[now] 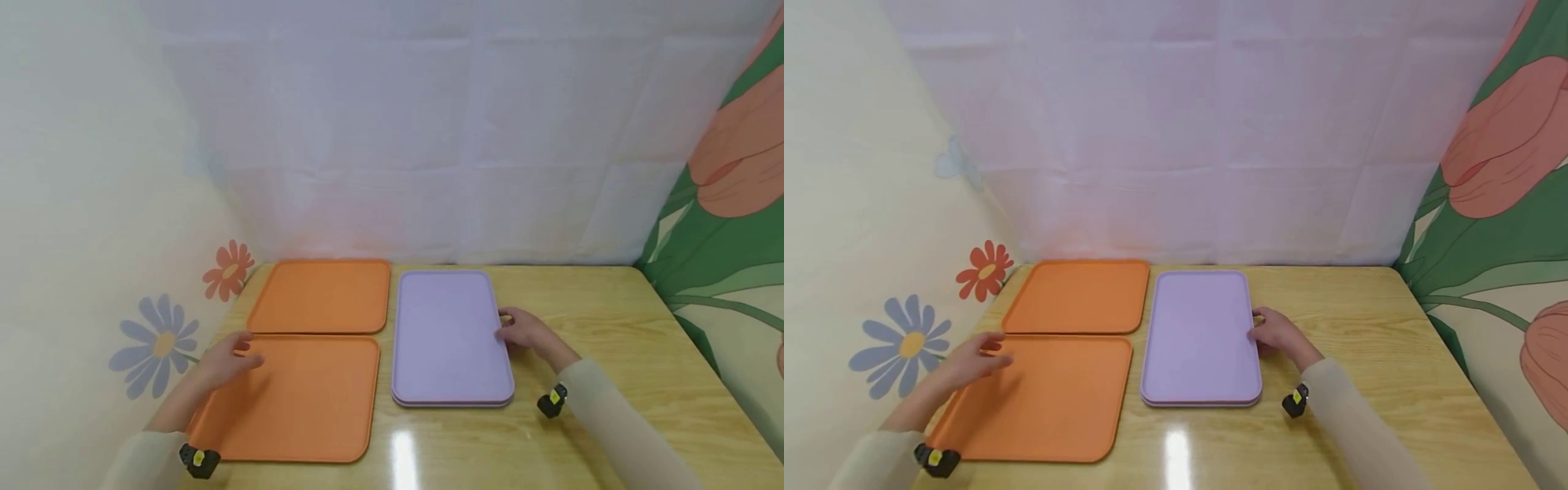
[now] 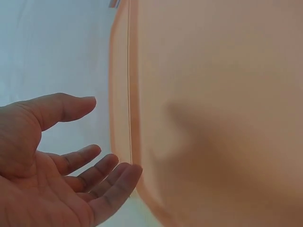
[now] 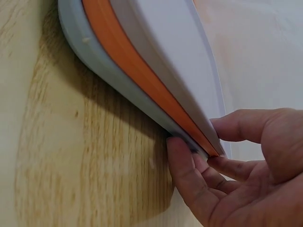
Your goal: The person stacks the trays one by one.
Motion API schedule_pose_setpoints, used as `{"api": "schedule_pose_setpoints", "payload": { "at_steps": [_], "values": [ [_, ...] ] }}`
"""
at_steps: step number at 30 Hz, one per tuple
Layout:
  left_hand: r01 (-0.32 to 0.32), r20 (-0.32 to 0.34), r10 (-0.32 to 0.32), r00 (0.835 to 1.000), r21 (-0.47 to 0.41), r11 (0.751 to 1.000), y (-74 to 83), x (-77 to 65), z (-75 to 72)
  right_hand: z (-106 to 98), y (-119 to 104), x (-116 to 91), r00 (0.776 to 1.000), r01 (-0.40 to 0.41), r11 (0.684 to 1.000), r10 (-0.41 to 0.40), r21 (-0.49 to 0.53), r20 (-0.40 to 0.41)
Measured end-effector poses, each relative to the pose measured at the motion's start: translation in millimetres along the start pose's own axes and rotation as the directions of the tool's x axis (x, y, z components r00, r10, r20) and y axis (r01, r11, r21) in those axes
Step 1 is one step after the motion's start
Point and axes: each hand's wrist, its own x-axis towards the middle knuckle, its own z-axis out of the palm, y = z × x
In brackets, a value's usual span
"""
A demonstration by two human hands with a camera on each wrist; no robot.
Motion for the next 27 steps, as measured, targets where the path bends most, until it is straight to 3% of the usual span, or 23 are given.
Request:
{"api": "schedule_pose_setpoints", "payload": {
  "at_steps": [10, 22, 27],
  "values": [
    [0.051, -0.031, -0.05, 0.998, 0.032, 0.998, -27.9, -1.2, -8.7, 0.1, 0.7, -3.3, 1.0, 0.005, 0.999, -0.006, 0.048, 0.019],
    [0.138, -0.002, -0.138, 0.99, 0.02, 0.99, -39.3, -8.8, -11.8, 2.3, 3.3, -3.2, 0.999, 0.008, 0.996, -0.01, 0.085, 0.031],
    [0.146, 0.004, -0.147, 0.989, 0.043, 0.988, -45.6, -9.2, -12.7, 2.6, 3.6, -3.5, 0.999, 0.014, 0.996, -0.017, 0.083, 0.032]
  ]
}}
